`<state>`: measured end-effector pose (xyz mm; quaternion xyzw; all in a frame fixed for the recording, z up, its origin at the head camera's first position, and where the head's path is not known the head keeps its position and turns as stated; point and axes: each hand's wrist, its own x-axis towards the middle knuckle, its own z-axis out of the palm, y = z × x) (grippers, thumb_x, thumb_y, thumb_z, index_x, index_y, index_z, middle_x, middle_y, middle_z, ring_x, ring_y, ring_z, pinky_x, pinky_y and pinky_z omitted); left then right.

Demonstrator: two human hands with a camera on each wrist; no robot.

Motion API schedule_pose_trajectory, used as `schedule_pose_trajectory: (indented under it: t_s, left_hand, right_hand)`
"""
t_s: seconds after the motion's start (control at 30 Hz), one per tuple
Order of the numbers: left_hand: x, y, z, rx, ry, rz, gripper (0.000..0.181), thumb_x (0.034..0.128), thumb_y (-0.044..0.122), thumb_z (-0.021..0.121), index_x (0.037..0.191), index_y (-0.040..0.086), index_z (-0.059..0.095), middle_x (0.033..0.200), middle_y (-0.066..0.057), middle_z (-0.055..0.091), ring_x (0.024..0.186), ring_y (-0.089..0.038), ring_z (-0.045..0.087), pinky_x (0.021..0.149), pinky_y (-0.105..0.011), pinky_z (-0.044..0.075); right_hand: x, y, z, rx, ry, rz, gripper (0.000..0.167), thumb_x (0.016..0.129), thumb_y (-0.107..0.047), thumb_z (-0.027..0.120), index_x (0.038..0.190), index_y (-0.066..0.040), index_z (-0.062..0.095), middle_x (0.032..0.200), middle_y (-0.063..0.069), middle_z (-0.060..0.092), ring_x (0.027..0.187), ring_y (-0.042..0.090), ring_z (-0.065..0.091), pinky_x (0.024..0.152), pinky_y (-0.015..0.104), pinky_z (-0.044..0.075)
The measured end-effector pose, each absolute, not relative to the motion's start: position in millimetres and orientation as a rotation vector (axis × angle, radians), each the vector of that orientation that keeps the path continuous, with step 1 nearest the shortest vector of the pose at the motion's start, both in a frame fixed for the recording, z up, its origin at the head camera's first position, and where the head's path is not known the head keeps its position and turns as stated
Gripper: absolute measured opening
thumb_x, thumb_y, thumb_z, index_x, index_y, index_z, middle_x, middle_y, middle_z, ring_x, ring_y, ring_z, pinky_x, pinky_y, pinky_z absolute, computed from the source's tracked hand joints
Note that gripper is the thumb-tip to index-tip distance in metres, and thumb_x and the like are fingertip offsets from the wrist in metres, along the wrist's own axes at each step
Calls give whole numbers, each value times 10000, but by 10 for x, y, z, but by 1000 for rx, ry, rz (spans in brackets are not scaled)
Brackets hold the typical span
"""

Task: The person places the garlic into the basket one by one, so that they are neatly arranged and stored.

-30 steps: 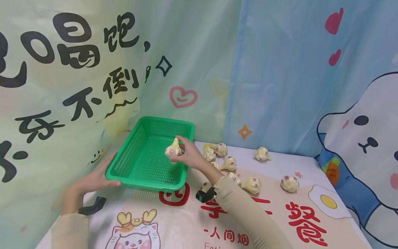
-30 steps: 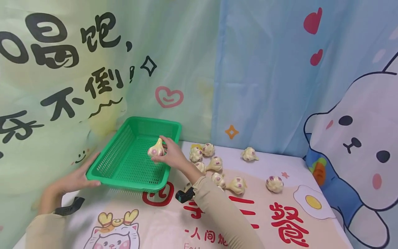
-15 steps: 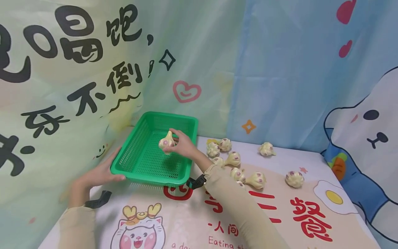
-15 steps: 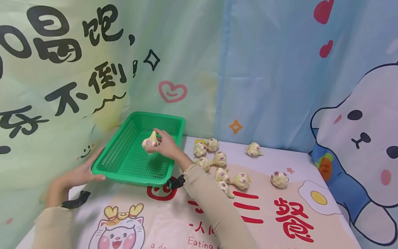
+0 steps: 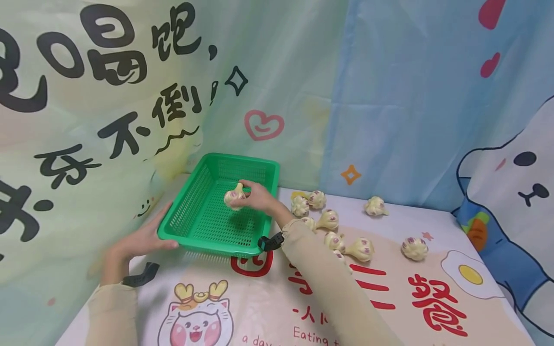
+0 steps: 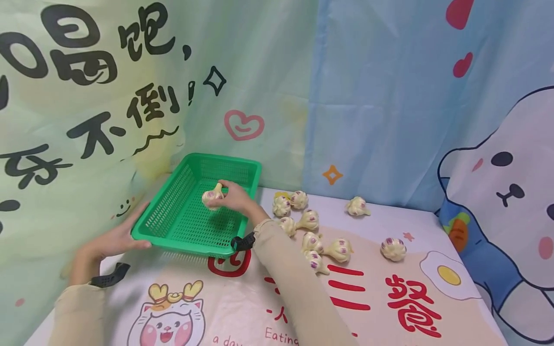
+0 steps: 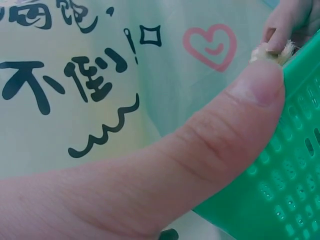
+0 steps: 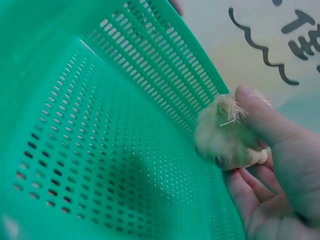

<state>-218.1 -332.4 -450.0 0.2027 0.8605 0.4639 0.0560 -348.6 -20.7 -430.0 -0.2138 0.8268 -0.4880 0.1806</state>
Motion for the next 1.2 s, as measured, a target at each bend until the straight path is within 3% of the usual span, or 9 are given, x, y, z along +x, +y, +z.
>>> schedule_pose_trajectory:
  t_s: [0.17,0.27,0.4,0.5,0.6,0.73,0.87,1.07,1.2]
  left_hand:
    - [-2193,-3341,-4522,600,2594,1417,1141,752,94,777,1538,248,-36,1561,-199,108,1339,-360,236,958,-90,252]
    - [-2202,-3337,-4537,590,2602,1396,1148,756,123,781,1531,290,-49,1575,-186,70,1370,-360,190,1033,-214,266]
    - [-2225,-3326,-4547,596,2597,1401,1155,752,128,784,1528,303,-53,1576,-180,68,1373,-361,187,1077,-470,243]
    - [-2250,-3328,-4558,590,2605,1399,1158,749,132,785,1524,319,-55,1575,-171,85,1366,-346,210,1081,-470,242]
    - [-2266,-3334,-4567,586,2617,1389,1158,751,140,785,1519,339,-58,1568,-165,111,1342,-329,253,1066,-323,274]
    - [-2268,-3341,-4576,576,2593,1412,1152,758,133,779,1521,328,-62,1563,-174,112,1321,-330,273,1030,-211,273]
    - [-2261,-3353,-4586,564,2580,1425,1153,760,130,780,1525,316,-63,1568,-175,98,1325,-332,267,1033,-220,269]
    - [-2236,-3374,-4580,568,2565,1452,1158,754,117,783,1525,316,-59,1567,-178,102,1316,-340,276,962,-94,257]
    - [-2214,-3382,-4562,549,2556,1452,1156,758,119,781,1523,320,-62,1573,-171,90,1331,-340,263,965,-98,254]
  right_hand:
    - [-3494,-243,-4283,-575,2415,-1273,848,810,-334,749,1500,-144,293,1421,101,467,1263,269,498,981,404,454]
    - [-3509,-261,-4307,-573,2492,-1196,829,817,-345,739,1493,-132,309,1468,97,420,1279,280,469,993,417,440]
    - [-3522,-287,-4327,-581,2586,-1096,835,805,-320,756,1486,-106,323,1407,110,491,1224,277,507,979,403,448]
    - [-3531,-306,-4331,-583,2641,-1018,867,775,-293,788,1485,-105,327,1343,109,547,1117,252,560,935,372,468]
    - [-3548,-323,-4343,-584,2684,-941,881,757,-279,804,1483,-113,334,1353,107,544,1065,229,563,912,352,469]
    - [-3549,-340,-4357,-573,2709,-850,876,754,-297,805,1476,-105,348,1425,116,484,1217,263,507,992,372,435]
    - [-3511,-358,-4339,-552,2684,-783,874,768,-312,791,1485,-117,330,1472,122,426,1340,315,399,1052,417,390]
    - [-3483,-405,-4349,-547,2684,-697,848,777,-332,782,1477,-126,350,1446,123,458,1338,329,399,1060,421,383]
    - [-3475,-436,-4376,-526,2686,-664,837,776,-354,778,1471,-137,365,1425,129,481,1354,344,372,1081,428,358]
